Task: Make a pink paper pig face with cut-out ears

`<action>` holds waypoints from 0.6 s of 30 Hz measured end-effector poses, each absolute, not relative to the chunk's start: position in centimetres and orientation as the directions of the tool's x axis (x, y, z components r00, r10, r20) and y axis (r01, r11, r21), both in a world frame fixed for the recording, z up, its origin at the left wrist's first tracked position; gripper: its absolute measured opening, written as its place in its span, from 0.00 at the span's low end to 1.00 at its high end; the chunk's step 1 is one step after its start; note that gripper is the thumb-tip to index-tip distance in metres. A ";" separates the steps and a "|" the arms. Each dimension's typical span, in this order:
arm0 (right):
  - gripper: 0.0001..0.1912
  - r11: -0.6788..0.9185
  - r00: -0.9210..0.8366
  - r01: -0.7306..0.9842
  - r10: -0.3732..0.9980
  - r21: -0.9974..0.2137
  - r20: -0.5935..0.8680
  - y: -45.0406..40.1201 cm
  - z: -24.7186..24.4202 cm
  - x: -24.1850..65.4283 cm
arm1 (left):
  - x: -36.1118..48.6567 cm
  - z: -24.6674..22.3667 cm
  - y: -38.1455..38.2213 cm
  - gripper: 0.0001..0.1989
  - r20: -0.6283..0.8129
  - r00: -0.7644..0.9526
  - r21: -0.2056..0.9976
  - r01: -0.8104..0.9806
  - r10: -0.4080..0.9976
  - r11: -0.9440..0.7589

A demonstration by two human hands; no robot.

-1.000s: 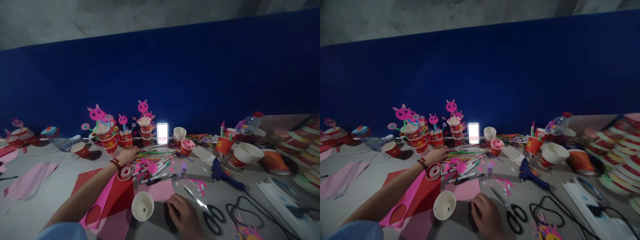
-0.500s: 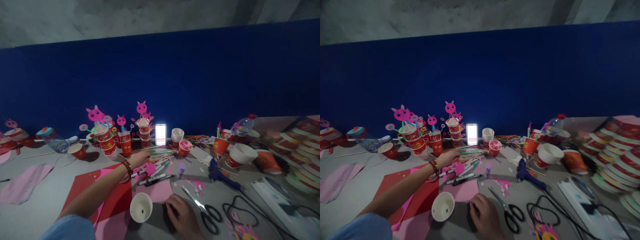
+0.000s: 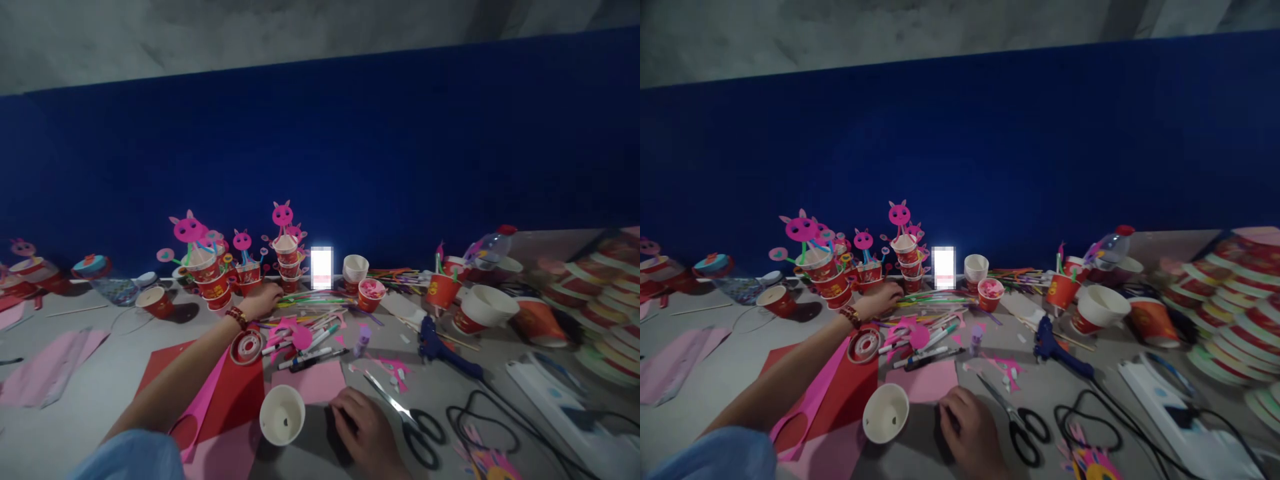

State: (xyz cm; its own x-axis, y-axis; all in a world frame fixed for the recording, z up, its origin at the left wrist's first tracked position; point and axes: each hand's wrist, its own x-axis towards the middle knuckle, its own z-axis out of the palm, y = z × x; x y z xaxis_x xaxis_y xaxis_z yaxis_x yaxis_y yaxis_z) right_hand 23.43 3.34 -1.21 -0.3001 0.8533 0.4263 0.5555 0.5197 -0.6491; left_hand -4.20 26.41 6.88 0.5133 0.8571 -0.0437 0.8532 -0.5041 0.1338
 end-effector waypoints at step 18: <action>0.10 0.490 -0.298 0.598 0.871 -0.635 0.391 3.4 -1.2 23.4 | -3.8 6.3 25.5 0.17 -0.101 0.399 0.296 0.887 0.911 -0.355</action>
State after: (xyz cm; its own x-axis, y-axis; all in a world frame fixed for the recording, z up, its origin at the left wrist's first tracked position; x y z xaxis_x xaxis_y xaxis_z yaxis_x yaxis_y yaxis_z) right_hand 23.38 3.44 -1.16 -0.2976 0.8708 0.3913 0.5976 0.4896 -0.6350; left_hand -3.83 25.48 6.25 0.3991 0.9113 -0.1013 0.8866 -0.3554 0.2960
